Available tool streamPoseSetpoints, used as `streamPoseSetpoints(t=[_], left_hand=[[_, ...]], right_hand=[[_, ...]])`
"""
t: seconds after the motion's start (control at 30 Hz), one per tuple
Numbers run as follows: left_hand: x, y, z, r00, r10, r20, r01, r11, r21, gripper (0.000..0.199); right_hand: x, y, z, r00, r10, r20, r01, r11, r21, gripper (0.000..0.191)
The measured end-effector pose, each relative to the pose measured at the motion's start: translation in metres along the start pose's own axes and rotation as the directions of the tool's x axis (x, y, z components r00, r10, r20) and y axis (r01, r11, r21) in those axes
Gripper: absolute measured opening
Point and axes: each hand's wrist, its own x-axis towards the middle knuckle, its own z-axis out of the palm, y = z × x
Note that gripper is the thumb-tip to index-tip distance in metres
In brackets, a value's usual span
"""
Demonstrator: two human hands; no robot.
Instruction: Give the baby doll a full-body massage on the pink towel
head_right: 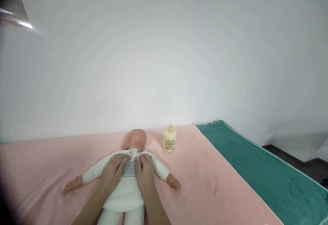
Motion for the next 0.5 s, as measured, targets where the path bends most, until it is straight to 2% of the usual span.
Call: streamPoseSetpoints(t=[0.13, 0.33, 0.5], left_hand=[[-0.0001, 0.0036, -0.0022, 1.000, 0.023, -0.015, -0.022, 0.999, 0.031, 0.038], [0.0008, 0.0067, -0.0025, 1.000, -0.015, 0.003, 0.014, 0.997, 0.071, 0.038], [0.0014, 0.0065, -0.0026, 1.000, -0.016, 0.008, 0.015, 0.997, 0.078, 0.040]], right_hand=[[-0.0016, -0.0041, -0.0025, 0.999, -0.046, 0.021, 0.045, 0.997, 0.056, 0.025], [0.0041, 0.0000, 0.0026, 0.994, 0.027, 0.103, -0.017, 0.995, -0.096, 0.033], [0.0035, -0.0004, 0.0014, 0.995, 0.012, 0.100, -0.004, 0.997, -0.079, 0.033]])
